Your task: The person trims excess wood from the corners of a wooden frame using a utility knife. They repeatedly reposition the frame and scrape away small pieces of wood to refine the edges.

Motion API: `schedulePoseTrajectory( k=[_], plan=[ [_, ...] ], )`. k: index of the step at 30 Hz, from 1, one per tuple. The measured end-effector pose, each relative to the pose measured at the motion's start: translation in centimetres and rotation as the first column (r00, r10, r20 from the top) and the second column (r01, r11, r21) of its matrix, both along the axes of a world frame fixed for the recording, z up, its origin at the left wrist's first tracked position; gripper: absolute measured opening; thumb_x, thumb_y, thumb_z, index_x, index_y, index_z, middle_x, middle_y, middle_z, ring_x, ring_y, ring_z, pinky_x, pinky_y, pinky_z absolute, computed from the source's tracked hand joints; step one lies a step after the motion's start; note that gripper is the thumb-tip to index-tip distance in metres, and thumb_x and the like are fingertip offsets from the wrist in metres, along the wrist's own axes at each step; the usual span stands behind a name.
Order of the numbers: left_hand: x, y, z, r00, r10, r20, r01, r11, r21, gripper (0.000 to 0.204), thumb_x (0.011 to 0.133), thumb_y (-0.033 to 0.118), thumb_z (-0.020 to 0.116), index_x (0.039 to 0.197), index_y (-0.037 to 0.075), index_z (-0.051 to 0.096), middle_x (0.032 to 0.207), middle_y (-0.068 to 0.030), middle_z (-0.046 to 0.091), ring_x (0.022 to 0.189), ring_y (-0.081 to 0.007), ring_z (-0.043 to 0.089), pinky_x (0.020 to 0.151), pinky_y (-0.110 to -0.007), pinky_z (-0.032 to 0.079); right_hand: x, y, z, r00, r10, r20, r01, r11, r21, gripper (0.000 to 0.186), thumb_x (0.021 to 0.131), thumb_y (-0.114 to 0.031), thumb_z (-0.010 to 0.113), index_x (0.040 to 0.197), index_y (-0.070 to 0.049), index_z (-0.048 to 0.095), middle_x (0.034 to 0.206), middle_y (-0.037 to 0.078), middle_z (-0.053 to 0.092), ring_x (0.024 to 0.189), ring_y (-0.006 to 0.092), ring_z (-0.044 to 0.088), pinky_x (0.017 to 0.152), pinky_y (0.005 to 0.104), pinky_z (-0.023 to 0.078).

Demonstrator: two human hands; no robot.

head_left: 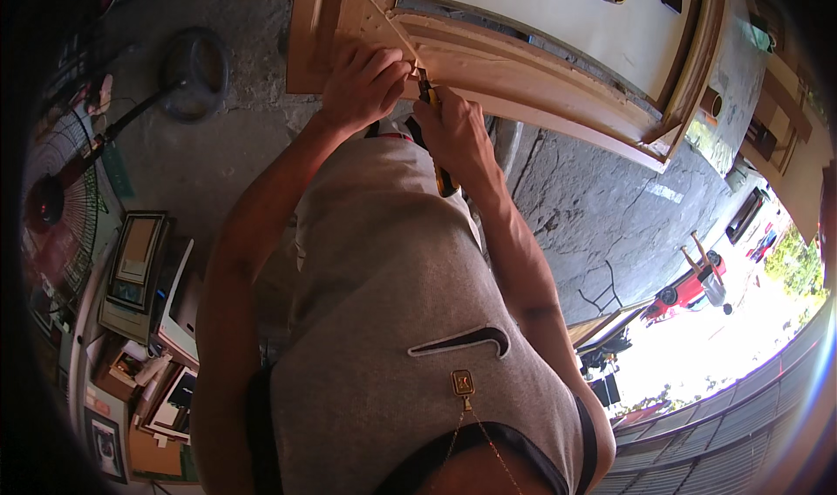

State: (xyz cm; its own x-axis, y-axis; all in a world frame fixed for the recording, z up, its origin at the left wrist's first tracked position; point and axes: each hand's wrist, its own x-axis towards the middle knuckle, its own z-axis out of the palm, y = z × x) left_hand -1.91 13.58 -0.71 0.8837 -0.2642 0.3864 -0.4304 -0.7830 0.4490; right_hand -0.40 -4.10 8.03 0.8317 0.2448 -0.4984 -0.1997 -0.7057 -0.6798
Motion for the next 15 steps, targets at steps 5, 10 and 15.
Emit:
schedulePoseTrajectory(
  k=[5,10,15],
  plan=[
    [0.0,0.0,-0.1,1.000,0.002,-0.011,-0.002,1.000,-0.002,0.024,0.079,0.015,0.071,0.103,0.015,0.063,0.107,0.0001,0.056,0.101,-0.0201,0.057,0.093,-0.041,0.040,-0.5,0.2,0.0,0.999,0.037,0.025,-0.036,0.999,-0.039,0.031,0.088,-0.020,0.059,0.100,0.008,0.061,0.090,0.030,0.063,0.091,0.0470,0.060,0.083,0.0515,0.046],
    [0.1,0.0,0.0,1.000,0.002,-0.012,-0.002,1.000,0.015,0.025,0.078,0.015,0.071,0.102,0.015,0.063,0.107,0.0005,0.056,0.100,-0.0202,0.057,0.094,-0.042,0.040,-0.8,0.4,0.6,0.997,0.082,-0.009,-0.082,0.996,-0.039,0.033,0.088,-0.019,0.060,0.110,0.005,0.060,0.108,0.032,0.061,0.108,0.0477,0.053,0.094,0.0531,0.041],
    [0.2,0.0,0.1,1.000,0.003,-0.010,-0.003,1.000,-0.010,0.021,0.080,0.015,0.069,0.100,0.015,0.063,0.104,0.0001,0.056,0.097,-0.0203,0.057,0.093,-0.041,0.040,-0.9,0.1,1.5,1.000,0.028,-0.001,-0.028,0.998,-0.048,0.029,0.087,-0.017,0.062,0.104,0.006,0.062,0.090,0.028,0.063,0.090,0.0452,0.061,0.080,0.0492,0.047]
  ],
)
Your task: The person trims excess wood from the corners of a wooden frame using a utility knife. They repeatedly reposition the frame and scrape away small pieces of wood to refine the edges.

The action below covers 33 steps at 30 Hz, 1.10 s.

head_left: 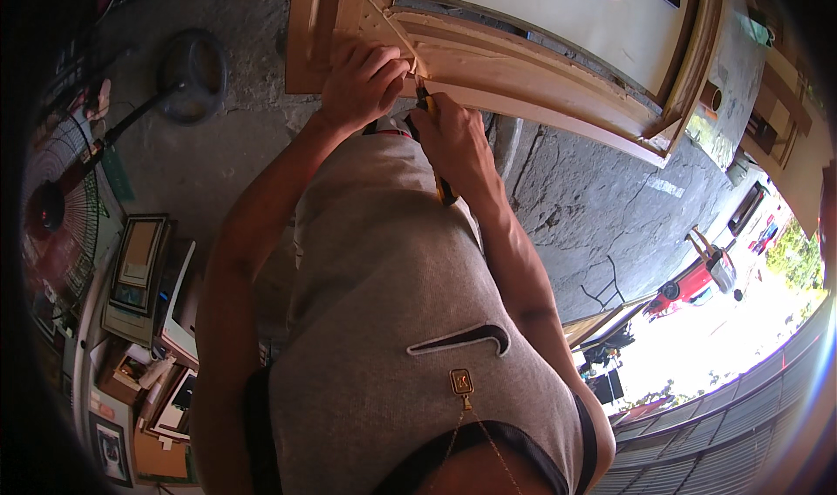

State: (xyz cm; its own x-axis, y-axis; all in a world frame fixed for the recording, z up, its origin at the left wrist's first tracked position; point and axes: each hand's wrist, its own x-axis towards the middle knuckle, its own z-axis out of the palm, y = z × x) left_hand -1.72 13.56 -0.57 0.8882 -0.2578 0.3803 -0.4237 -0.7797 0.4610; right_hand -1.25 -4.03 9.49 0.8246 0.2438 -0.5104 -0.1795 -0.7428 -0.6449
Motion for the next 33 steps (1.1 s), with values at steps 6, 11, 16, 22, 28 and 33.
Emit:
schedulePoseTrajectory(
  k=[6,11,16,22,28,33],
  plan=[
    [0.1,-0.1,0.2,1.000,0.027,-0.009,-0.027,0.998,-0.051,0.016,0.084,0.016,0.069,0.099,0.015,0.063,0.100,-0.0006,0.056,0.092,-0.0202,0.057,0.090,-0.038,0.041,0.3,-0.5,-1.1,0.988,-0.060,0.144,0.051,0.997,0.064,0.025,0.086,-0.016,0.064,0.099,0.005,0.062,0.079,0.024,0.063,0.073,0.0410,0.063,0.069,0.0450,0.048],
    [0.1,0.0,0.4,1.000,0.024,0.004,-0.024,0.998,-0.062,0.016,0.083,0.016,0.069,0.098,0.015,0.063,0.100,-0.0005,0.056,0.092,-0.0202,0.057,0.090,-0.038,0.041,0.5,-0.5,-1.6,0.991,-0.074,0.114,0.062,0.993,0.098,0.027,0.088,-0.020,0.062,0.099,0.005,0.061,0.074,0.024,0.063,0.070,0.0393,0.065,0.067,0.0441,0.049],
    [0.2,0.0,0.4,1.000,0.017,0.007,-0.017,0.997,-0.075,0.018,0.081,0.014,0.070,0.098,0.015,0.063,0.100,0.0000,0.057,0.093,-0.0203,0.058,0.090,-0.039,0.042,1.0,-0.3,-1.3,0.995,-0.074,0.069,0.065,0.990,0.122,0.030,0.089,-0.025,0.060,0.096,0.005,0.061,0.068,0.024,0.062,0.064,0.0383,0.066,0.063,0.0441,0.050],
    [0.3,0.0,0.6,1.000,0.011,0.015,-0.010,0.998,-0.069,0.020,0.080,0.013,0.071,0.098,0.015,0.063,0.101,0.0005,0.057,0.094,-0.0202,0.058,0.090,-0.039,0.042,1.1,0.0,-1.1,0.997,-0.069,0.020,0.067,0.995,0.070,0.030,0.089,-0.025,0.059,0.094,0.005,0.061,0.068,0.024,0.061,0.064,0.0375,0.066,0.063,0.0444,0.050],
    [0.3,0.0,0.6,1.000,0.011,0.008,-0.010,0.998,-0.059,0.019,0.080,0.014,0.070,0.098,0.014,0.063,0.101,0.0009,0.058,0.094,-0.0200,0.058,0.091,-0.039,0.042,0.9,-0.1,-1.6,0.997,-0.073,0.039,0.067,0.990,0.128,0.030,0.089,-0.024,0.059,0.091,0.006,0.060,0.066,0.024,0.060,0.063,0.0390,0.064,0.063,0.0446,0.049],
    [0.2,0.1,0.5,1.000,0.011,-0.008,-0.011,0.999,-0.046,0.016,0.081,0.016,0.069,0.097,0.014,0.064,0.102,0.0008,0.059,0.093,-0.0200,0.058,0.091,-0.039,0.041,0.1,0.2,-2.6,0.992,-0.031,0.125,0.023,0.998,0.065,0.028,0.088,-0.021,0.059,0.091,0.007,0.061,0.070,0.024,0.060,0.065,0.0436,0.061,0.064,0.0469,0.049]
  ],
)
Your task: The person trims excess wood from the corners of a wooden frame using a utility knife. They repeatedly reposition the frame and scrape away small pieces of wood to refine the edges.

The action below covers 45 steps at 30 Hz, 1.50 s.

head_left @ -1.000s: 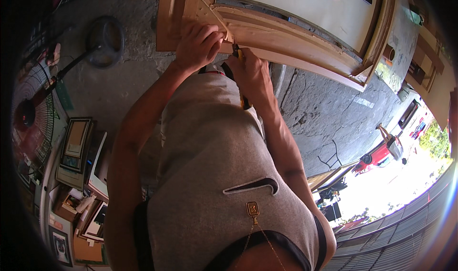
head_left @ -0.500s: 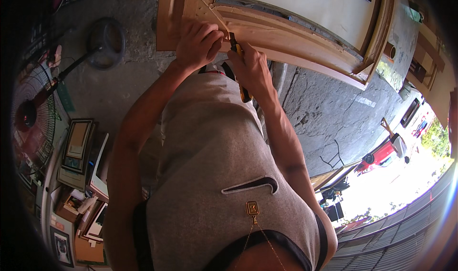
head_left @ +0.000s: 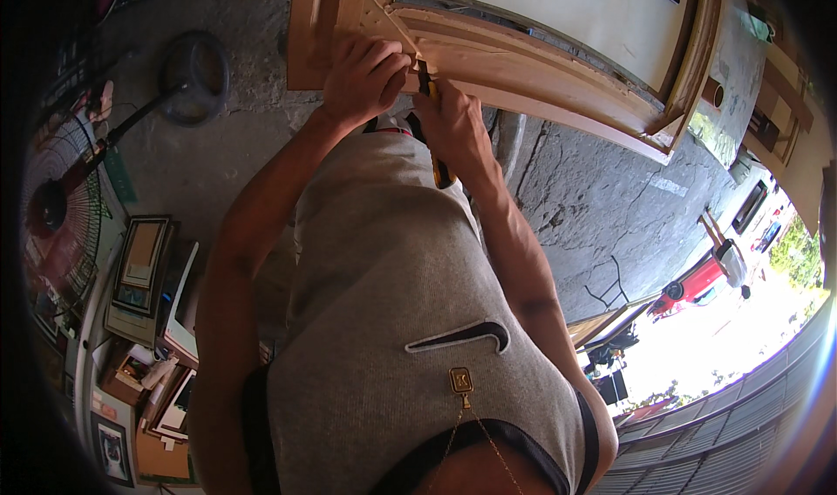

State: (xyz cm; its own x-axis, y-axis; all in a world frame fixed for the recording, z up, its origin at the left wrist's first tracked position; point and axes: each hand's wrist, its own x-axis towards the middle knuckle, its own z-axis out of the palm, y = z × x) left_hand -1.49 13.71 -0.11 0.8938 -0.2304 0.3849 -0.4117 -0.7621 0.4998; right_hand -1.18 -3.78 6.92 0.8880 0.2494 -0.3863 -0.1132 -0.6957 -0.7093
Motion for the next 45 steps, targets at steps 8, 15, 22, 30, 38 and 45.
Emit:
schedulePoseTrajectory(
  k=[8,15,22,30,38,45],
  plan=[
    [0.1,-0.1,0.0,1.000,0.012,-0.008,-0.012,1.000,0.009,0.011,0.085,0.017,0.066,0.095,0.014,0.064,0.099,0.0001,0.058,0.091,-0.0201,0.056,0.091,-0.039,0.040,-0.6,-0.5,1.3,0.997,-0.051,-0.062,0.052,0.998,0.025,0.027,0.087,-0.018,0.062,0.098,0.006,0.063,0.078,0.023,0.064,0.077,0.0414,0.064,0.072,0.0471,0.049],
    [0.2,-0.2,0.2,1.000,0.018,-0.005,-0.019,0.998,-0.060,0.011,0.085,0.014,0.068,0.094,0.014,0.063,0.099,-0.0007,0.058,0.091,-0.0210,0.058,0.089,-0.038,0.041,0.9,-0.6,1.5,0.996,-0.076,-0.041,0.078,0.996,0.047,0.027,0.087,-0.020,0.062,0.097,0.004,0.062,0.075,0.025,0.063,0.072,0.0423,0.065,0.069,0.0464,0.049],
    [0.2,-0.1,0.3,1.000,0.025,-0.011,-0.026,0.998,-0.052,0.012,0.084,0.014,0.068,0.094,0.013,0.063,0.098,-0.0010,0.059,0.092,-0.0215,0.058,0.089,-0.038,0.041,0.3,0.4,0.6,0.999,-0.029,-0.043,0.029,1.000,-0.011,0.027,0.088,-0.021,0.061,0.091,0.006,0.059,0.080,0.028,0.061,0.078,0.0469,0.062,0.073,0.0500,0.047],
    [0.2,-0.2,0.1,0.999,0.027,-0.047,-0.028,1.000,-0.010,0.009,0.088,0.018,0.063,0.096,0.013,0.062,0.099,-0.0024,0.059,0.093,-0.0229,0.057,0.090,-0.040,0.041,-0.8,1.3,0.6,0.995,-0.068,-0.076,0.063,0.996,-0.067,0.027,0.089,-0.019,0.058,0.091,0.008,0.060,0.093,0.034,0.059,0.096,0.0526,0.055,0.087,0.0560,0.043],
    [0.2,-0.3,0.2,0.998,0.065,-0.021,-0.066,0.997,-0.043,0.010,0.088,0.017,0.065,0.096,0.012,0.062,0.098,-0.0037,0.059,0.093,-0.0233,0.058,0.088,-0.041,0.042,0.3,0.3,1.7,0.995,-0.098,0.000,0.098,0.995,-0.035,0.030,0.085,-0.025,0.066,0.090,0.004,0.062,0.085,0.028,0.064,0.084,0.0452,0.063,0.078,0.0508,0.049],
    [0.3,-0.5,0.4,0.998,0.059,0.001,-0.059,0.995,-0.084,0.012,0.085,0.013,0.068,0.095,0.011,0.061,0.098,-0.0050,0.059,0.094,-0.0244,0.059,0.085,-0.040,0.043,5.2,-1.2,-1.5,1.000,0.000,0.031,0.008,0.971,-0.240,0.039,0.081,-0.037,0.074,0.095,-0.001,0.067,0.089,0.023,0.070,0.085,0.0423,0.068,0.074,0.0495,0.053]
  ],
)
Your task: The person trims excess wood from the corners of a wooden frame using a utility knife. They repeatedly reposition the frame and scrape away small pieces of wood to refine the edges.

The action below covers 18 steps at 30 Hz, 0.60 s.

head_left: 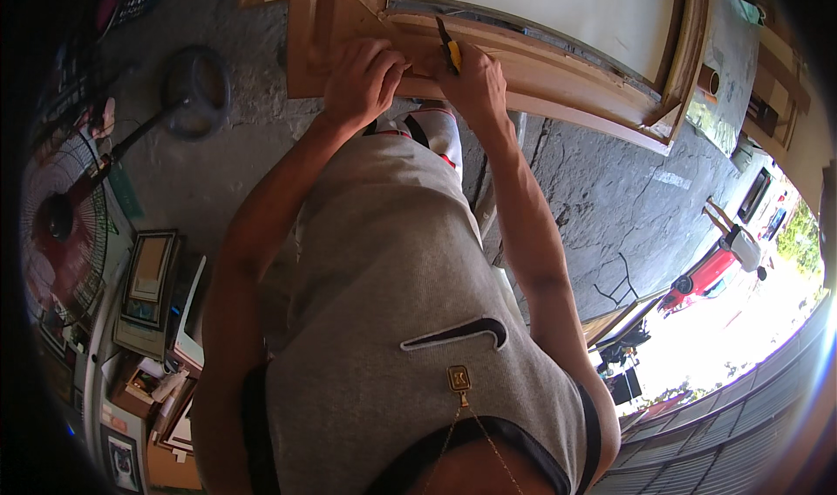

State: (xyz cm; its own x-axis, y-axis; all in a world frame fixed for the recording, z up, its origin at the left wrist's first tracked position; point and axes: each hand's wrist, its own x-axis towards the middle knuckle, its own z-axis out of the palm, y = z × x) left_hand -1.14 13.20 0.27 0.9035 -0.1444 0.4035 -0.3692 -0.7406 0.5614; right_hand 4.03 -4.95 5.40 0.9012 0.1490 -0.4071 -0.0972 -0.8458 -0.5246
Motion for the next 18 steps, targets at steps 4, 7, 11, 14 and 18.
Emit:
schedulePoseTrajectory(
  k=[4,7,11,14,18],
  plan=[
    [0.0,0.0,-0.1,1.000,0.000,-0.004,0.000,1.000,0.009,0.012,0.085,0.014,0.069,0.094,0.011,0.061,0.099,-0.0050,0.059,0.094,-0.0247,0.059,0.085,-0.039,0.043,0.3,0.2,-1.4,1.000,0.008,-0.023,-0.009,0.999,-0.032,0.047,0.075,-0.048,0.078,0.099,-0.008,0.071,0.089,0.019,0.071,0.088,0.0399,0.068,0.078,0.0479,0.052],
    [0.0,0.0,-0.3,1.000,-0.003,-0.005,0.003,1.000,0.010,0.012,0.085,0.014,0.069,0.094,0.012,0.061,0.099,-0.0048,0.059,0.094,-0.0248,0.059,0.086,-0.039,0.043,0.7,0.2,-1.6,0.998,0.040,-0.043,-0.043,0.996,-0.077,0.050,0.073,-0.050,0.079,0.102,-0.009,0.073,0.092,0.019,0.072,0.091,0.0391,0.068,0.079,0.0479,0.052],
    [0.1,0.1,-0.3,1.000,-0.015,-0.005,0.016,1.000,0.005,0.011,0.085,0.013,0.068,0.093,0.011,0.061,0.100,-0.0051,0.059,0.094,-0.0252,0.058,0.086,-0.039,0.043,0.8,0.4,-1.4,0.997,0.042,-0.061,-0.050,0.991,-0.125,0.051,0.073,-0.049,0.080,0.106,-0.011,0.073,0.094,0.017,0.072,0.093,0.0381,0.068,0.081,0.0477,0.053],
    [0.1,0.2,-0.3,1.000,-0.022,-0.012,0.023,0.999,0.023,0.011,0.085,0.013,0.068,0.093,0.011,0.061,0.100,-0.0054,0.059,0.095,-0.0255,0.058,0.086,-0.039,0.043,0.6,0.8,-1.3,0.998,0.043,-0.055,-0.050,0.988,-0.145,0.051,0.072,-0.049,0.081,0.107,-0.012,0.074,0.096,0.016,0.073,0.093,0.0378,0.069,0.083,0.0477,0.053],
    [0.0,0.2,-0.4,1.000,-0.020,-0.021,0.020,1.000,0.012,0.011,0.085,0.014,0.068,0.093,0.011,0.062,0.100,-0.0056,0.059,0.096,-0.0259,0.058,0.087,-0.040,0.043,0.7,0.7,-1.2,0.998,0.047,-0.032,-0.050,0.995,-0.091,0.054,0.069,-0.051,0.082,0.107,-0.012,0.074,0.098,0.015,0.073,0.095,0.0375,0.068,0.084,0.0482,0.053]
  ],
)
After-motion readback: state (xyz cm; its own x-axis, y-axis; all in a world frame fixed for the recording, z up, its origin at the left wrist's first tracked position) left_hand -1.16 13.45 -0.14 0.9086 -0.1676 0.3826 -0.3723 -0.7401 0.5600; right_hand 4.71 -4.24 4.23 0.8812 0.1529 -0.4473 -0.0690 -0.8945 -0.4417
